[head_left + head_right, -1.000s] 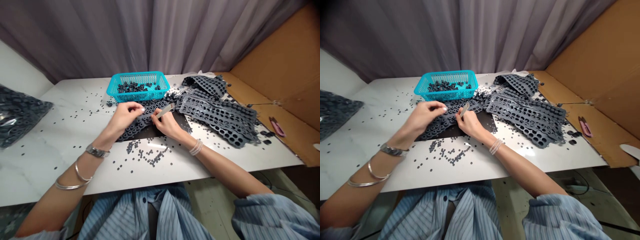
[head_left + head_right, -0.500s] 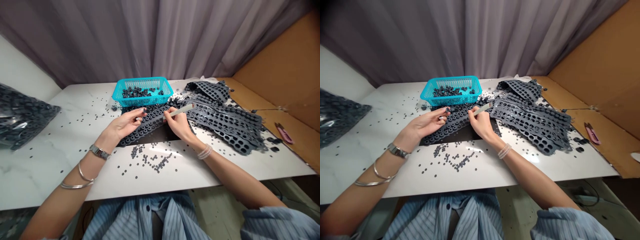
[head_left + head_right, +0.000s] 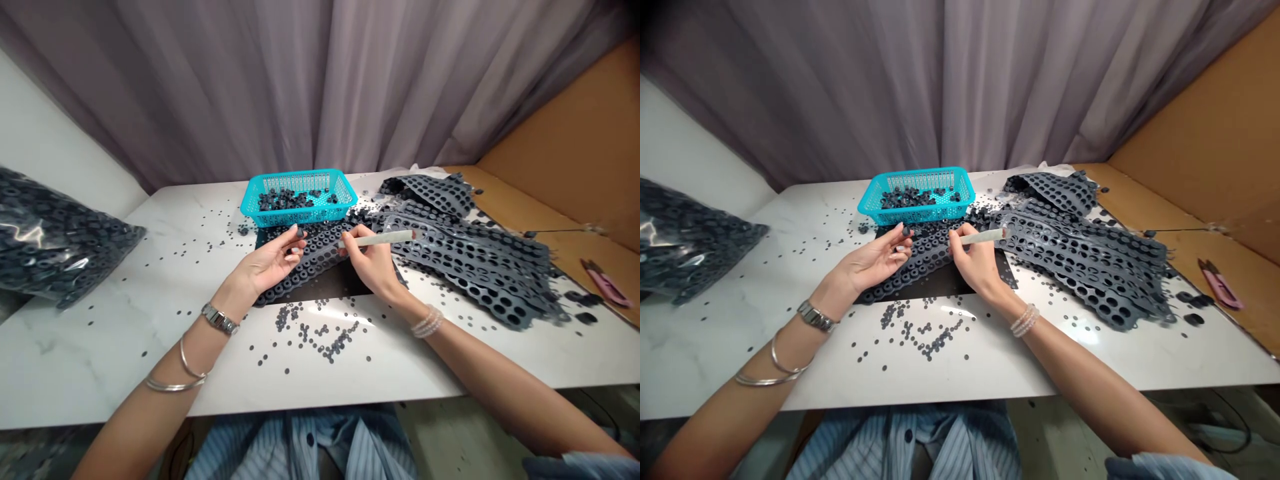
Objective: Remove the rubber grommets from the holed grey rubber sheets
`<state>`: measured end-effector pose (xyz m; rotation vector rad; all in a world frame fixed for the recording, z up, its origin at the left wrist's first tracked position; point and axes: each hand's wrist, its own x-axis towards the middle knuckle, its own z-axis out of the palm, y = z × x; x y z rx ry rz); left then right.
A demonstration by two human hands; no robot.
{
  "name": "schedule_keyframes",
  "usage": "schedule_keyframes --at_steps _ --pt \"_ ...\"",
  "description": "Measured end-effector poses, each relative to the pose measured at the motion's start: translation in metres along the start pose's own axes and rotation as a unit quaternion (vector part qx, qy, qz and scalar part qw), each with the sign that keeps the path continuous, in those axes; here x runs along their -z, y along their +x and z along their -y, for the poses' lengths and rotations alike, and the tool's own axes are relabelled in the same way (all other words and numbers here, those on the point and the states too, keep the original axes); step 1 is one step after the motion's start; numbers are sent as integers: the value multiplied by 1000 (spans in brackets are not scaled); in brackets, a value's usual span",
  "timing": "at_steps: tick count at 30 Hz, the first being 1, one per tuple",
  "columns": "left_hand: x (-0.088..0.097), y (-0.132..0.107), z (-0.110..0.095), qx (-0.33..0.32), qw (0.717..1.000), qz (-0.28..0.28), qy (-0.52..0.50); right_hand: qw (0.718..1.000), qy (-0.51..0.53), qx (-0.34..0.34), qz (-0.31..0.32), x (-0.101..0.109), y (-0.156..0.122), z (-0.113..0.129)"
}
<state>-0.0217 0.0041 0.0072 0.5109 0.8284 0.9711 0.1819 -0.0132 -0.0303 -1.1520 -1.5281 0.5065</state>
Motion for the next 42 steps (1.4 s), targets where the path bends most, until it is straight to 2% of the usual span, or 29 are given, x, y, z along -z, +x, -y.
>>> schedule_keyframes --at_steps 2,4,7,10,12,15,17,20,22,24,27,31,33,37,39,42 --pt "2 6 1 -27 999 7 37 1000 7 8 -23 0 1 2" --pt "-5 15 3 -71 993 5 92 998 16 21 -63 1 3 5" --pt "-34 31 8 -137 971 11 195 989 40 45 -138 6 6 8" --pt "-64 42 11 -158 946 63 277 977 55 64 -198 13 9 7" --pt "-71 45 6 -173 938 76 291 974 54 64 -212 17 9 7" --pt "-58 51 -17 -230 927 12 297 981 49 37 -186 17 7 9" --pt "-41 60 -40 -297 897 -61 321 988 40 11 -147 14 4 11" --pt "-22 78 -75 -363 845 -119 375 996 30 -11 -85 9 -1 13" --pt "-15 87 -89 -333 846 -110 403 998 28 -17 -44 6 -2 11" --pt "-13 90 -94 -288 852 -82 430 999 28 -28 -7 3 -2 6" --pt "-10 83 -88 -284 831 -63 474 997 48 -52 28 -2 2 -4" --pt "-10 64 -70 -345 764 -88 538 992 92 -79 28 -11 10 -19" --pt "-10 54 -58 -359 735 -88 568 994 78 -68 43 -15 13 -25" --pt "-3 37 -27 -349 722 -18 597 996 -6 -21 91 -12 17 -30" --pt "4 34 -12 -342 714 5 611 996 -19 -15 81 -7 19 -30" --pt "14 34 3 -339 679 24 651 999 -1 -24 48 -1 21 -30"
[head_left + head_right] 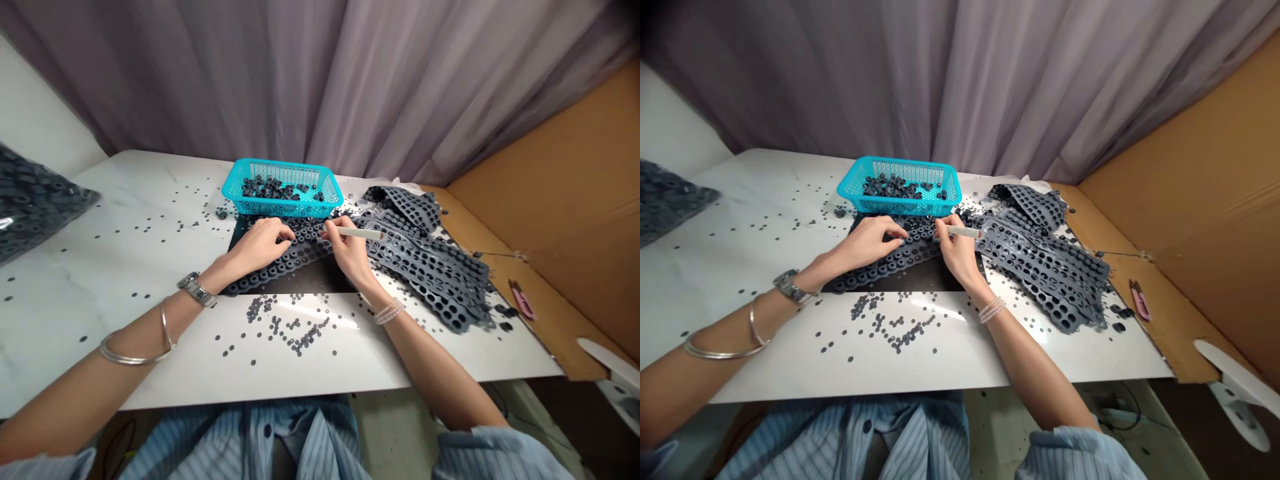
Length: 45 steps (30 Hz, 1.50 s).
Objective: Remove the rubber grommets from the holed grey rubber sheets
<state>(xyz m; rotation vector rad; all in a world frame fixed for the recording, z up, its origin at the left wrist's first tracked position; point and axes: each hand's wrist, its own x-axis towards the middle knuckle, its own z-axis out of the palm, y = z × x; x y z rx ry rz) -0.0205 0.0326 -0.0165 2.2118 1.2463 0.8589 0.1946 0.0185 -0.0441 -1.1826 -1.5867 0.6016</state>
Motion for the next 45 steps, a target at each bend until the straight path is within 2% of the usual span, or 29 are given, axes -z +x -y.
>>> schedule_keyframes --at_steps 2,4,7,10,13,15,19,22,24,26,27,28,31,34,39,45 --pt "-5 -3 4 -8 1000 14 14 1000 20 -14 -1 1 1 -1" --pt "-9 -4 5 -6 1000 20 14 999 29 -17 26 -2 0 -3" --pt "-11 -6 3 0 999 27 18 997 -12 13 79 -5 -2 -4" --pt "-13 -9 -1 2 1000 14 -11 994 -45 33 89 -2 -1 1" --pt "-13 -11 -2 6 1000 3 -21 997 -40 39 59 11 4 11" --pt "-12 -10 -2 5 1000 7 4 997 -52 46 17 25 10 13" --pt "-12 -10 -1 -4 998 25 55 994 -60 30 -84 55 27 1" --pt "-12 -10 -2 -5 997 30 73 993 -61 -9 -104 72 35 -11" --pt "-12 -11 -2 -4 997 25 72 990 -60 -19 -129 76 36 -12" --pt "-11 -11 -2 -4 997 21 67 988 -40 -16 -149 71 31 -7" --pt "-10 -11 -2 -3 998 21 66 990 -20 -18 -140 65 28 -3" --pt "-10 -11 -2 -4 998 23 65 993 4 -25 -114 57 23 1" --pt "-11 -12 -2 -7 998 29 53 995 61 -78 31 27 5 9" --pt "-13 -15 -3 -8 999 26 26 990 40 -85 105 3 -9 10" --pt "-17 -19 -4 0 1000 -1 -10 990 -14 -53 130 -10 -16 8" --pt "-19 -16 -3 -26 993 45 106 989 -43 -11 143 -15 -14 17"
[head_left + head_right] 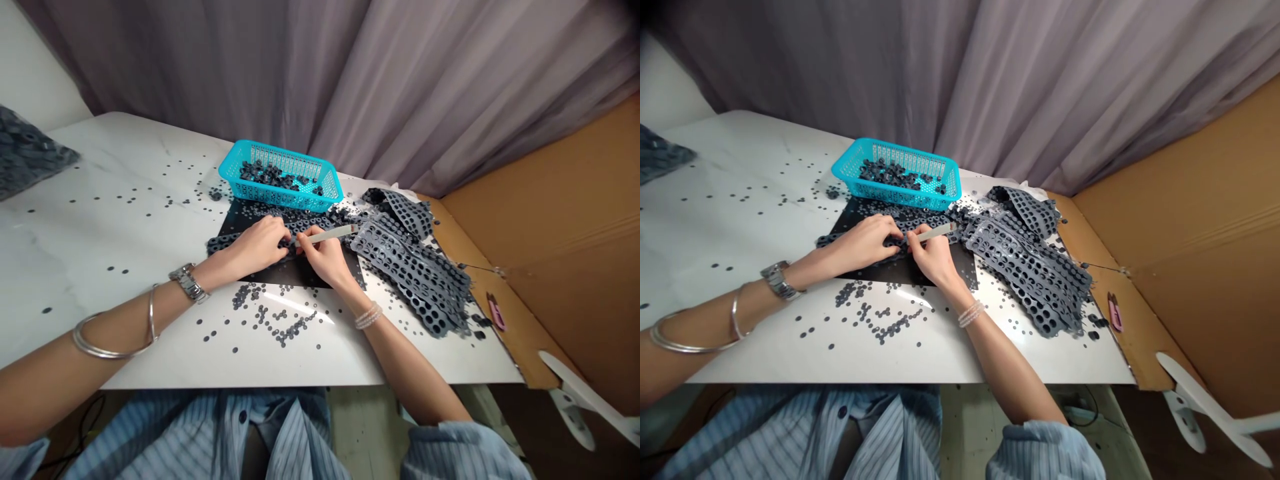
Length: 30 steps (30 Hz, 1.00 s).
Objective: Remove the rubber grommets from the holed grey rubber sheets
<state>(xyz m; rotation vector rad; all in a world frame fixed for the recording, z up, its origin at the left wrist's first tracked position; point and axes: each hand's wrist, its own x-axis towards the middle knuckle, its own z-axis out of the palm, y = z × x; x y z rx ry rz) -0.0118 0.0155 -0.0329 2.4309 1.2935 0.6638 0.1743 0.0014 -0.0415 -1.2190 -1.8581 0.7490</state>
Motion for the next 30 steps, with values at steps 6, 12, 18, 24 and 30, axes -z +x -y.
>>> schedule_keyframes --at_steps 6,12,18,24,30 --pt "1 2 -8 -1 995 13 94 1000 -30 9 2 -2 0 7" --pt "0 5 -15 3 996 11 93 997 -76 23 4 -4 1 12" --pt "23 1 -7 72 981 -33 -176 998 -67 8 -2 -4 2 11" --pt "33 -5 8 240 822 -85 -509 998 28 -42 -47 -4 3 2" --pt "30 -3 7 261 722 -11 -640 981 134 -70 -122 6 7 8"
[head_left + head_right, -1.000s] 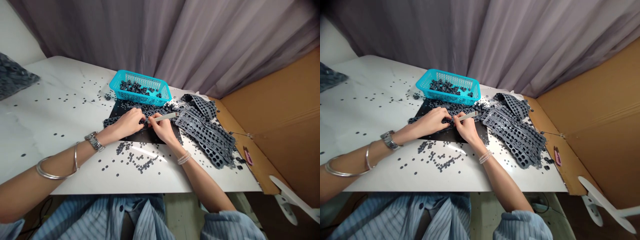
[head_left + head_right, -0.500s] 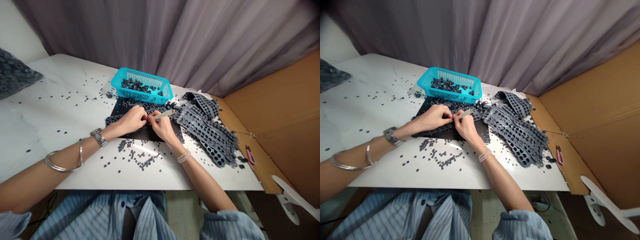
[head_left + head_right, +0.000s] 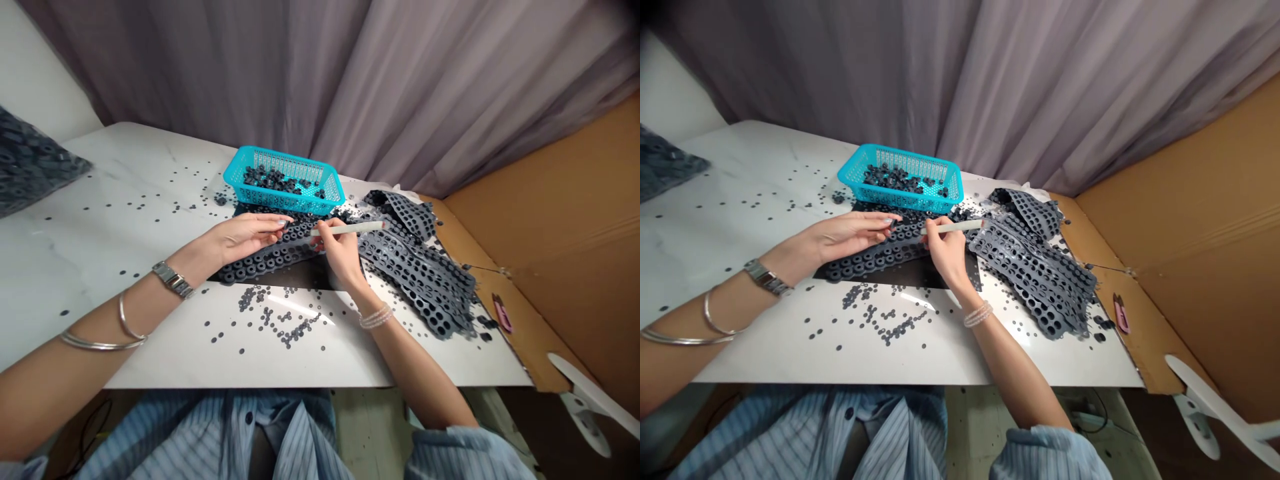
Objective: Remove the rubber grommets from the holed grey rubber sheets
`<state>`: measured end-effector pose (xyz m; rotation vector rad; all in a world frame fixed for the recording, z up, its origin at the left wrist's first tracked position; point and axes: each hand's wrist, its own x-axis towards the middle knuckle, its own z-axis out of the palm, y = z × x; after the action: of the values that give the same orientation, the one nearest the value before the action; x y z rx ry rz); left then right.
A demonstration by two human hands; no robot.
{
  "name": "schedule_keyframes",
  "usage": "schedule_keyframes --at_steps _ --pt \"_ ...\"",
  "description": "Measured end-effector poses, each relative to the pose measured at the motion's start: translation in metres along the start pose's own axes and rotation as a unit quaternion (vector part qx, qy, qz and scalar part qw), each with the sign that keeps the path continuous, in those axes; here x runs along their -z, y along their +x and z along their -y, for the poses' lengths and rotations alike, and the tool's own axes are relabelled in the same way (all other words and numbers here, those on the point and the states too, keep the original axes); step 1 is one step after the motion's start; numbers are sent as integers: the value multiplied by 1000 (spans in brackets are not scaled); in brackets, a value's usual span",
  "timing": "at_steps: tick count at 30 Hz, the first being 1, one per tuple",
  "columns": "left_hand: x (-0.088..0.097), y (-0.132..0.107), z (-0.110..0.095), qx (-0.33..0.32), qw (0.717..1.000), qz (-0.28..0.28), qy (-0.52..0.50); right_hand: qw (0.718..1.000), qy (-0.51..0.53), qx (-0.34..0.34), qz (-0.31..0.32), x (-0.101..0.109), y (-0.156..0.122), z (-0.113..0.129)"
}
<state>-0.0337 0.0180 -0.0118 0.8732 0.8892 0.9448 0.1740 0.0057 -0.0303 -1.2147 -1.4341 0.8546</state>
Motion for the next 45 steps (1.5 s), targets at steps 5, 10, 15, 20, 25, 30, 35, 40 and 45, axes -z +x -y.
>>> schedule_keyframes --at_steps 5,10,15,20,25,30,35,40,45 --pt "-3 0 5 22 997 21 -72 997 69 -22 -4 -3 -1 10" --pt "-6 -3 6 49 990 14 -134 997 64 -27 19 -3 -11 6" --pt "-8 -6 0 57 986 10 -157 998 15 -31 50 4 -20 4" --pt "-9 -8 -3 21 999 -21 -13 987 -104 30 121 3 -25 6" --pt "-17 -16 7 -167 861 -24 479 977 -149 61 138 0 -26 7" --pt "-15 -14 25 -249 731 12 635 972 -165 86 142 -4 -25 6" --pt "-16 -9 31 -271 687 23 674 970 -177 89 141 -5 -26 7" --pt "-19 -8 36 -277 665 17 693 966 -191 101 141 -7 -27 9" --pt "-20 -12 25 -249 736 26 628 959 -204 121 153 -10 -30 10"
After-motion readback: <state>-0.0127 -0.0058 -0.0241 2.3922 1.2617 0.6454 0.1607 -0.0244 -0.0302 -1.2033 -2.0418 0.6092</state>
